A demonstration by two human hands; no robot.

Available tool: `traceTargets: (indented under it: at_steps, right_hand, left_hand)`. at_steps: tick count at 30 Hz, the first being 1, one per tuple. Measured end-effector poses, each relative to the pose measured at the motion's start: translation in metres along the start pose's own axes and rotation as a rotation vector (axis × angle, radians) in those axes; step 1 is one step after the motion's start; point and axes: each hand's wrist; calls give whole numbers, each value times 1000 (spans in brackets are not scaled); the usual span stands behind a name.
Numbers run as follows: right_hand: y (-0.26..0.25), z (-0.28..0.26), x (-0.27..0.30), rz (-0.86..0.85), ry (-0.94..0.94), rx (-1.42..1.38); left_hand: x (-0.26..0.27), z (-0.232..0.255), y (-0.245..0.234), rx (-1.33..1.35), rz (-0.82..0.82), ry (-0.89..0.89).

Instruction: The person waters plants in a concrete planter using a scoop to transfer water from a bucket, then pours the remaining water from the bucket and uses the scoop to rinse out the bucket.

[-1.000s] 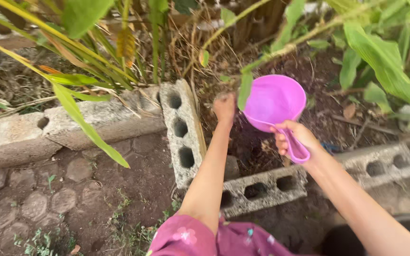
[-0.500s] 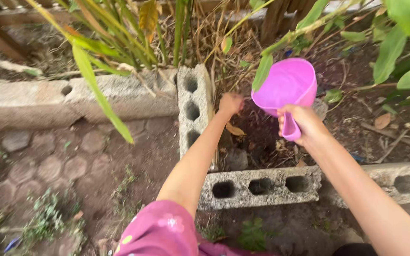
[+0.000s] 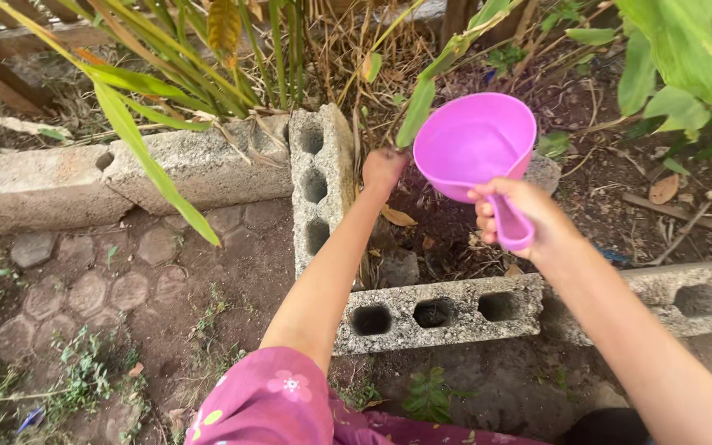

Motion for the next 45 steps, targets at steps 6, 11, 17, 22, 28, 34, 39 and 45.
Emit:
traceTargets:
  at_steps: [6, 11, 17, 22, 28, 34, 39, 45]
  right_hand:
    - [14, 3, 1, 182, -68, 196]
    - [4, 2, 0, 97, -92, 93]
    - [-11, 6, 6, -127, -35, -121]
    - [4, 0, 19, 92, -38, 31]
    - [38, 2, 1, 240, -183, 304]
    - [35, -26, -31, 210, -210, 172]
    - [-2, -35, -35, -105, -126, -221]
    - [6, -17, -26, 115, -121, 13]
  left_hand:
    - [2, -20, 31, 356, -258, -118]
    - [9, -8, 33, 695, -329, -170]
    - [37, 30, -3, 381, -207, -140]
    - [29, 20, 15, 487, -188, -153]
    - [-10, 0, 62, 588, -82, 143]
    - [-12, 32, 39, 612, -42, 215]
    - [-1, 23, -15, 272, 169, 17]
    - [-1, 30, -32, 73, 473, 636]
Point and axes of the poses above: each hand's wrist, its own x-axis away from the middle knuckle, its own y-axis out of the palm, z = x × y, and after that the axes turned 5 degrees about -x, right-handed
